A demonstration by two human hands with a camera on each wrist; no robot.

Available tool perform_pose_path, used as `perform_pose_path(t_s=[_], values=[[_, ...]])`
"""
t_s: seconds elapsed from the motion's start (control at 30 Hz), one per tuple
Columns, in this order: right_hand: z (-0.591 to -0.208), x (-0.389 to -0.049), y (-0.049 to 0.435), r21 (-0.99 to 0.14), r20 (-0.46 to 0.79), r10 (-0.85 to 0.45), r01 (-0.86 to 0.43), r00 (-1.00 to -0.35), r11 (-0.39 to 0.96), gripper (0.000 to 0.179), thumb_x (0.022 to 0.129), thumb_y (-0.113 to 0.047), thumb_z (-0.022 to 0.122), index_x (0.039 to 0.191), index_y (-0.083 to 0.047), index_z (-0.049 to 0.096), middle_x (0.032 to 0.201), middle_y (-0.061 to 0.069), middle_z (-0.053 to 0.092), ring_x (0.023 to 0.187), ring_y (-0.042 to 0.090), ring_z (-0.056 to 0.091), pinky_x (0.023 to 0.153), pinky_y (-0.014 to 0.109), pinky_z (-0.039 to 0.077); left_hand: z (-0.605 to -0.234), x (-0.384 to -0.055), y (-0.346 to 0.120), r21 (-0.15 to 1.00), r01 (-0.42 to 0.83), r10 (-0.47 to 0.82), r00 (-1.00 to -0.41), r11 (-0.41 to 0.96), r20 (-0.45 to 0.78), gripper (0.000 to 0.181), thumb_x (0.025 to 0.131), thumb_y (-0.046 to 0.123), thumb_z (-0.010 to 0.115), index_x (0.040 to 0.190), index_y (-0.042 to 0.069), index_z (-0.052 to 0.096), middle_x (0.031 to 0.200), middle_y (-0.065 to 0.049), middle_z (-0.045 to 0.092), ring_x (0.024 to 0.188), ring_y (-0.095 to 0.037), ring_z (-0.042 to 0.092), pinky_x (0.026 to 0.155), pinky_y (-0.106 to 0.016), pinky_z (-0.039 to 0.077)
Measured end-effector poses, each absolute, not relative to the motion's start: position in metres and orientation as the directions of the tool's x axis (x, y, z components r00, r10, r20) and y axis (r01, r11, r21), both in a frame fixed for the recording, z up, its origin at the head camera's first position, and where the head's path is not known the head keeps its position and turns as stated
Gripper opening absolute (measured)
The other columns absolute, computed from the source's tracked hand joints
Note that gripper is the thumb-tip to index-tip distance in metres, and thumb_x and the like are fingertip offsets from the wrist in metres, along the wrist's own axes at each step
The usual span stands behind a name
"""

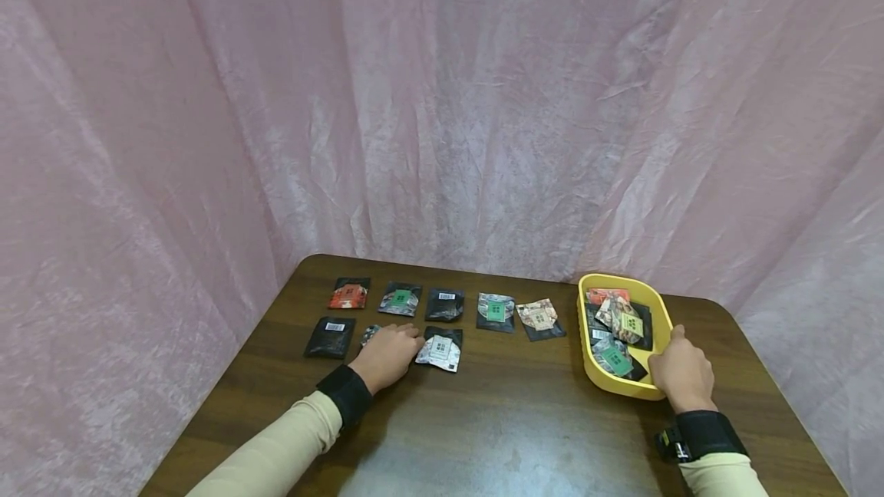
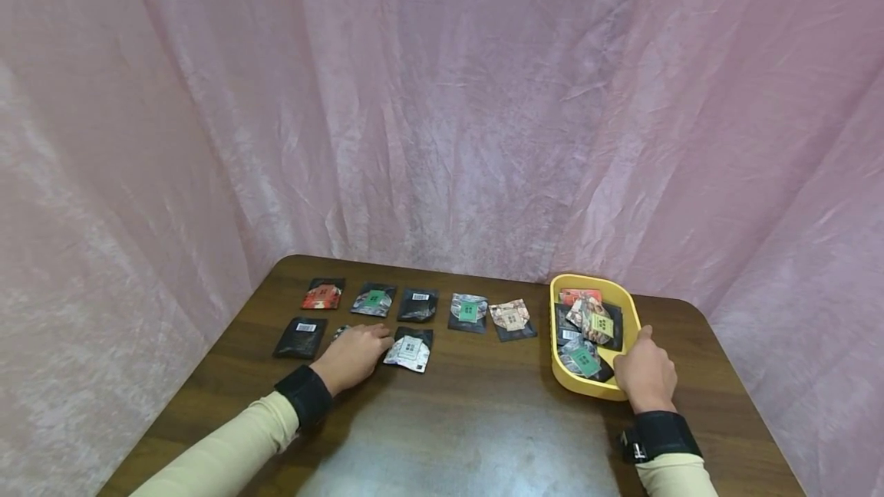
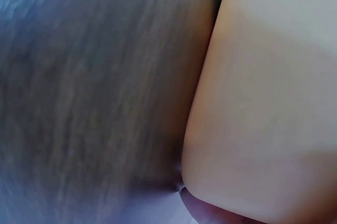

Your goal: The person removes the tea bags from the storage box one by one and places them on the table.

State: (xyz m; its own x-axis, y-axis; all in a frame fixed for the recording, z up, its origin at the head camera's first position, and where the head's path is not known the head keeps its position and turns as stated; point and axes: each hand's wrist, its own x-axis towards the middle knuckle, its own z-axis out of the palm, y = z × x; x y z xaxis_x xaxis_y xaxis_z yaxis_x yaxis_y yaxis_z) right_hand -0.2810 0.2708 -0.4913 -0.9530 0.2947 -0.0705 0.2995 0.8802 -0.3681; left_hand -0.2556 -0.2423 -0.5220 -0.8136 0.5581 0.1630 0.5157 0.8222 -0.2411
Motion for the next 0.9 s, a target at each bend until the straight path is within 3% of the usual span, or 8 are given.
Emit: perform_pose_path(t_s=[0.13,0.37,0.5,0.6,0.8,0.9], values=[[-0.49,-0.282,0.271,-0.363,-0.079,0.299,0.307,-0.951,0.88,0.086,0.094,-0.014,0.056,0.163,0.015,0.013,0.132,0.049,0.054,0.095,0.051,0.063,0.075,0.054,0.05,-0.515,-0.259,-0.24,-0.229,0.5,0.544,-0.811,0.835,0.214,0.017,0.096,0.008,0.073,0.106,0.019,0.082,0.107,0.001,0.08,0.101,-0.017,0.075,0.089,-0.041,0.062],[-0.488,-0.282,0.269,-0.358,-0.083,0.302,0.311,-0.95,0.88,0.087,0.094,-0.014,0.057,0.163,0.015,0.012,0.134,0.049,0.053,0.096,0.051,0.063,0.077,0.054,0.05,-0.486,-0.262,-0.208,-0.155,0.534,0.555,-0.781,0.831,0.287,0.017,0.1,0.019,0.073,0.115,0.016,0.079,0.118,-0.002,0.079,0.109,-0.021,0.076,0.094,-0.044,0.062],[-0.487,-0.283,0.268,-0.354,-0.078,0.306,0.313,-0.949,0.881,0.086,0.094,-0.014,0.057,0.163,0.014,0.013,0.134,0.048,0.053,0.098,0.053,0.063,0.078,0.055,0.05,-0.467,-0.261,-0.174,-0.069,0.581,0.573,-0.764,0.811,0.295,0.025,0.102,0.025,0.072,0.124,0.015,0.076,0.129,-0.005,0.077,0.117,-0.023,0.075,0.097,-0.043,0.062],[-0.488,-0.284,0.268,-0.355,-0.077,0.302,0.309,-0.95,0.882,0.087,0.094,-0.014,0.058,0.164,0.013,0.013,0.134,0.049,0.053,0.098,0.054,0.063,0.077,0.056,0.05,-0.459,-0.263,-0.145,-0.025,0.621,0.599,-0.745,0.784,0.293,0.033,0.104,0.029,0.07,0.134,0.015,0.072,0.14,-0.006,0.072,0.128,-0.023,0.071,0.107,-0.04,0.059],[-0.491,-0.283,0.268,-0.348,-0.085,0.302,0.312,-0.95,0.884,0.088,0.094,-0.014,0.059,0.163,0.014,0.012,0.132,0.048,0.054,0.095,0.051,0.062,0.076,0.054,0.05,-0.449,-0.267,-0.076,-0.033,0.706,0.681,-0.668,0.707,0.3,0.041,0.107,0.034,0.065,0.144,0.017,0.066,0.148,-0.004,0.068,0.144,-0.022,0.061,0.124,-0.034,0.045],[-0.493,-0.281,0.268,-0.346,-0.078,0.303,0.311,-0.95,0.885,0.087,0.094,-0.014,0.058,0.163,0.014,0.013,0.132,0.048,0.054,0.096,0.051,0.062,0.077,0.055,0.05,-0.445,-0.269,-0.038,-0.045,0.741,0.717,-0.631,0.67,0.296,0.041,0.107,0.035,0.063,0.145,0.019,0.066,0.149,-0.001,0.068,0.144,-0.017,0.06,0.124,-0.03,0.044]])
